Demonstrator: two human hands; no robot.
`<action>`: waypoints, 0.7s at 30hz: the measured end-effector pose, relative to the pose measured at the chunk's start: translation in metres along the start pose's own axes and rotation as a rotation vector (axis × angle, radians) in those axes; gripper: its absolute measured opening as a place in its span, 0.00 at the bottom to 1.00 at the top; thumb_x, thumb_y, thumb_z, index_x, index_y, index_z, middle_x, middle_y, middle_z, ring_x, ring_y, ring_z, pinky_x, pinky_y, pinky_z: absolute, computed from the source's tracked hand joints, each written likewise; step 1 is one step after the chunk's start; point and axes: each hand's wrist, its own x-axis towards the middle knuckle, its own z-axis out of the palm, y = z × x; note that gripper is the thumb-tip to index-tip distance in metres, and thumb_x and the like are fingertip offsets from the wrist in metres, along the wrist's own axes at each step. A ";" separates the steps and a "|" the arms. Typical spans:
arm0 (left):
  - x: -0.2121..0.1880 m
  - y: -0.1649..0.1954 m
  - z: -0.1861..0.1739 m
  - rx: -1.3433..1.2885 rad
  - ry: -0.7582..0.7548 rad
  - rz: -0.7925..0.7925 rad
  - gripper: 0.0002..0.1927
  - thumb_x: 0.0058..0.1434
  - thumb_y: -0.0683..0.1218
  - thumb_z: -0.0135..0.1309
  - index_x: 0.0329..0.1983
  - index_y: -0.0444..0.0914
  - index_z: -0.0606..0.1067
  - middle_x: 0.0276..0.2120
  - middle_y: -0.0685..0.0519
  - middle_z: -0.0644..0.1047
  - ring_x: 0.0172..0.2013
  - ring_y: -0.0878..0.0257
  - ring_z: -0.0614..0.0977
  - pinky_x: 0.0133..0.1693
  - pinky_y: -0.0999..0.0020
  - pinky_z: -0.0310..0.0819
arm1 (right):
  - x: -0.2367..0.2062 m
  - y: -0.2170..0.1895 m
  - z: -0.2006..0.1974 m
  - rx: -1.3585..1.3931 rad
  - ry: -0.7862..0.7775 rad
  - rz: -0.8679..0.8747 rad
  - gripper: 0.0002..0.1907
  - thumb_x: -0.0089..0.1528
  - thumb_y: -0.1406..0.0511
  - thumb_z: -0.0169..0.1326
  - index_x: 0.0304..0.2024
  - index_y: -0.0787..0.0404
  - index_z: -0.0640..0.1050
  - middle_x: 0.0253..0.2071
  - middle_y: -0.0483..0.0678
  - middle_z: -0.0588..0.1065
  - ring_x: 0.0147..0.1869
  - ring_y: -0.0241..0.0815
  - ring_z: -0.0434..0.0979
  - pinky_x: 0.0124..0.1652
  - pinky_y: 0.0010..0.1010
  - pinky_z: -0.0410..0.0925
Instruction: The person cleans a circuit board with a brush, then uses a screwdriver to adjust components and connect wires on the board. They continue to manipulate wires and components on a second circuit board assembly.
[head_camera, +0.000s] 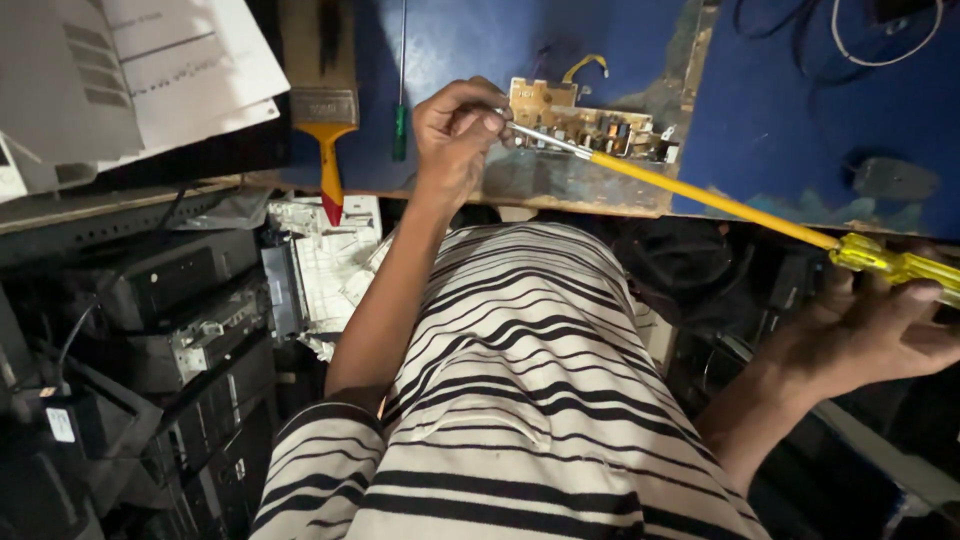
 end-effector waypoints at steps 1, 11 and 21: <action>-0.003 0.001 -0.001 0.012 -0.004 0.007 0.06 0.66 0.34 0.59 0.45 0.28 0.77 0.38 0.46 0.78 0.35 0.62 0.81 0.39 0.66 0.81 | -0.003 0.001 -0.001 -0.007 -0.009 0.008 0.20 0.78 0.63 0.56 0.63 0.68 0.63 0.51 0.59 0.73 0.52 0.51 0.80 0.52 0.39 0.80; -0.010 0.013 -0.006 0.006 -0.011 -0.006 0.06 0.66 0.34 0.59 0.45 0.28 0.77 0.38 0.47 0.77 0.35 0.62 0.81 0.40 0.66 0.81 | -0.009 0.009 -0.008 0.020 -0.038 0.008 0.20 0.78 0.63 0.58 0.61 0.70 0.64 0.49 0.63 0.76 0.48 0.51 0.82 0.39 0.31 0.76; -0.011 0.014 -0.009 0.026 -0.053 0.010 0.06 0.66 0.34 0.59 0.45 0.29 0.78 0.38 0.47 0.77 0.35 0.63 0.80 0.39 0.66 0.81 | -0.011 0.007 -0.002 0.021 -0.028 -0.018 0.20 0.79 0.65 0.57 0.64 0.66 0.62 0.52 0.61 0.75 0.51 0.52 0.83 0.42 0.34 0.79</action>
